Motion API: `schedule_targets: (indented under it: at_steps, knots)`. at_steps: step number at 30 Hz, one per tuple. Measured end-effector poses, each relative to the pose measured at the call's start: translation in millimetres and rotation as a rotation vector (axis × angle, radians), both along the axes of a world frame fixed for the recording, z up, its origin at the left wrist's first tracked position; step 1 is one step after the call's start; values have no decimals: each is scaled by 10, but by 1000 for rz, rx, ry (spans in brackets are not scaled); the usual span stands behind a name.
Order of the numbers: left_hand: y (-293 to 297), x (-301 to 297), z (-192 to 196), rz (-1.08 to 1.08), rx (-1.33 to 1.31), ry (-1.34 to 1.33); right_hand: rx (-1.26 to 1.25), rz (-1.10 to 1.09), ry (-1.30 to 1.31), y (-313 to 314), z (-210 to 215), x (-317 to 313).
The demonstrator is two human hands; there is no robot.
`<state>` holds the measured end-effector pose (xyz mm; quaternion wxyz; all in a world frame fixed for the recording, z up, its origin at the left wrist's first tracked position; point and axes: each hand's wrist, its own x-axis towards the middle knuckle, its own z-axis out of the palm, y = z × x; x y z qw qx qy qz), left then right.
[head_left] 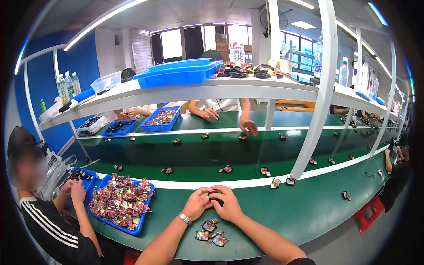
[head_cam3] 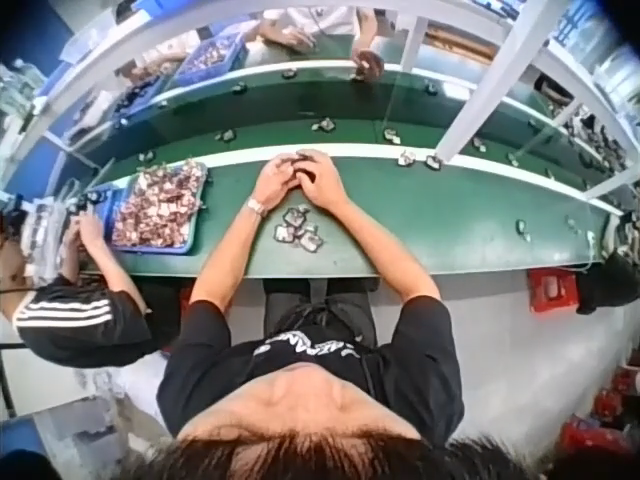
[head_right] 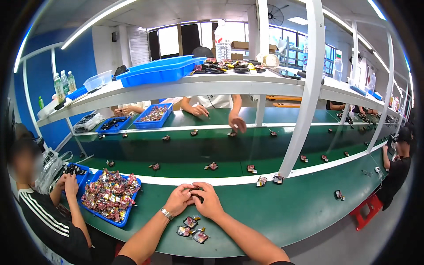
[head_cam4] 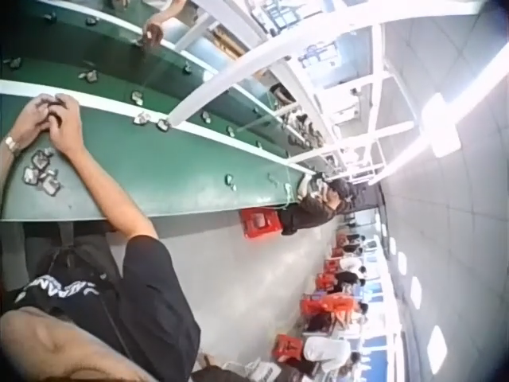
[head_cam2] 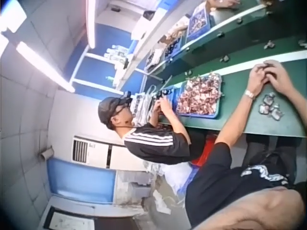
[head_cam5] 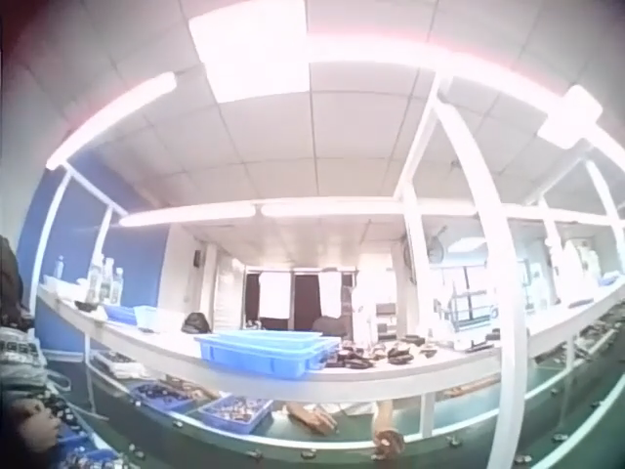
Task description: Assembling small electronic or mechanical components at a factory workbench.
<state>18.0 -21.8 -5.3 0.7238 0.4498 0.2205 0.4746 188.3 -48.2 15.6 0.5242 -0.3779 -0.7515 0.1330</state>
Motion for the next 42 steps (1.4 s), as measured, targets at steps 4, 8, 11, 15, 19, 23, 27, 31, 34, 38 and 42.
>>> schedule_targets:
  at_steps: [4, 8, 11, 15, 19, 23, 27, 31, 34, 38, 42]
  knots:
    - [-48, 37, 19, 28, -36, 16, 54, -66, -76, -8, 56, -8]
    - [-46, 45, 23, 36, -55, 26, 158, -119, -85, 3, 89, 7]
    - [-36, 8, -7, 32, -51, 31, 195, -124, -142, 4, 78, 2]
    - [-29, 28, 17, 27, -66, 43, 249, -160, -217, -18, 99, 22]
    - [-37, 27, 36, 35, -62, 43, 240, -180, -276, -8, 59, 6]
    - [-60, 41, 69, 36, -87, 62, 258, -189, -305, 3, 65, 5]
    - [-71, 61, 83, 41, -85, 72, 304, -198, -326, 24, 37, 12]
    - [-76, 44, 64, 60, -79, 90, 306, -209, -306, 40, 4, -28]
    - [-94, 81, 103, 61, -71, 104, 334, -242, -302, 36, 16, -14]
    - [-84, 89, 74, 78, -60, 110, 365, -234, -341, 42, 42, 9]
    - [-55, 105, 47, 110, -85, 60, 308, -200, -354, 52, 47, 32]
